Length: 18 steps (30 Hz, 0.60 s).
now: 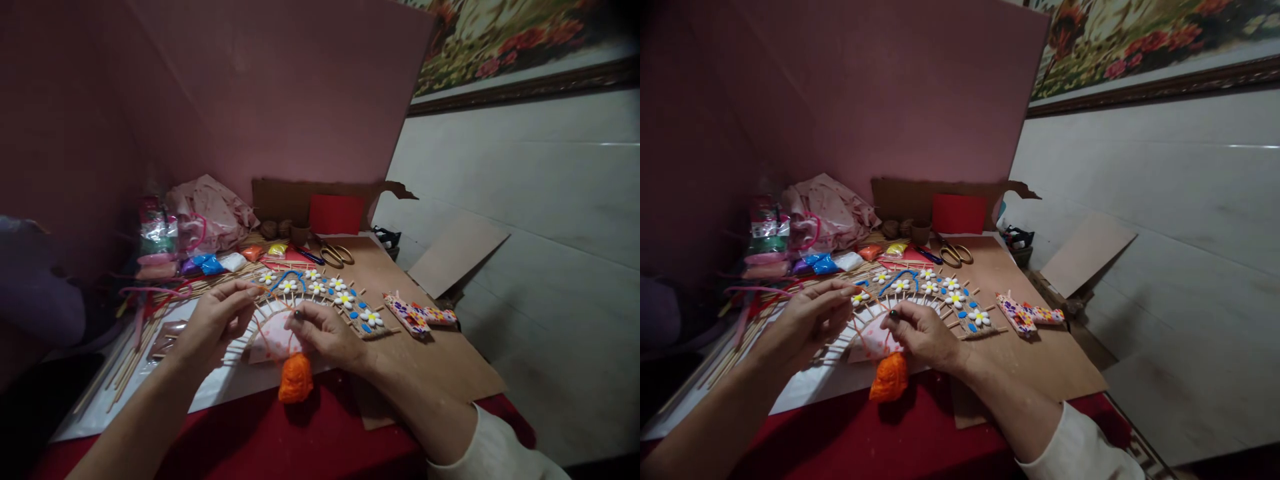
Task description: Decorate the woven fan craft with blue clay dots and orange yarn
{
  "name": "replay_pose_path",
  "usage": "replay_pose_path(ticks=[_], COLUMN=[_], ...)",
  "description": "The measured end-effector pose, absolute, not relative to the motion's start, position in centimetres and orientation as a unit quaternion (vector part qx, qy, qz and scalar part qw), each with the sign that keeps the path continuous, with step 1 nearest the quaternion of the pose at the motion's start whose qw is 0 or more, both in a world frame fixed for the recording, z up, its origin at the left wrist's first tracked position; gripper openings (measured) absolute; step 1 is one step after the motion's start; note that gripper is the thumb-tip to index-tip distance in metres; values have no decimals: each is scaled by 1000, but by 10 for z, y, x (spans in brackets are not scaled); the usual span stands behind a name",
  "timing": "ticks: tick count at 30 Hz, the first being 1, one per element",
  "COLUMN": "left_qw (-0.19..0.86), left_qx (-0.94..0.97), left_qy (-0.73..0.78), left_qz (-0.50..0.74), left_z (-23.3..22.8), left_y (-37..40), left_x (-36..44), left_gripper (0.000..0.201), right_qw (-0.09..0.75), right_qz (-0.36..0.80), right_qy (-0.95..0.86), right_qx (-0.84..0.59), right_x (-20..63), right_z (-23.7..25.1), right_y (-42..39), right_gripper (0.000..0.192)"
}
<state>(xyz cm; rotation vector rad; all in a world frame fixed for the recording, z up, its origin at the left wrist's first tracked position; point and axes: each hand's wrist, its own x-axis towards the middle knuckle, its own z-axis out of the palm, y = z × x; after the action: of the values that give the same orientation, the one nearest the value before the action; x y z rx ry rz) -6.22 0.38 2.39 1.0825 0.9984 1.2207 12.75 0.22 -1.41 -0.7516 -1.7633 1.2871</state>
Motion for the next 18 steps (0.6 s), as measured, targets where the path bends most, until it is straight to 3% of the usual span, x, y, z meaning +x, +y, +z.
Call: replay_pose_path(ticks=[4,8,14,18], left_qw=[449,277,445,421], left_qx=[515,564,656,696], left_qy=[546,532,453,452], left_qz=[484,568,408,365], left_z=[18,14,7,3], left_y=[10,5,-8,-7], left_x=[-65,-58,-40,-40], left_gripper=[24,12,24,18], right_qw=[408,387,374,371], right_qz=[429,341,324,307], right_qy=[-724,-783,-799,-802], right_qx=[-355,-349,-342,-355], right_x=[133,133,131,132], right_z=[-9,-8,-10,-10], right_y=[2,-1,-1,0], right_gripper=[26,22,22,23])
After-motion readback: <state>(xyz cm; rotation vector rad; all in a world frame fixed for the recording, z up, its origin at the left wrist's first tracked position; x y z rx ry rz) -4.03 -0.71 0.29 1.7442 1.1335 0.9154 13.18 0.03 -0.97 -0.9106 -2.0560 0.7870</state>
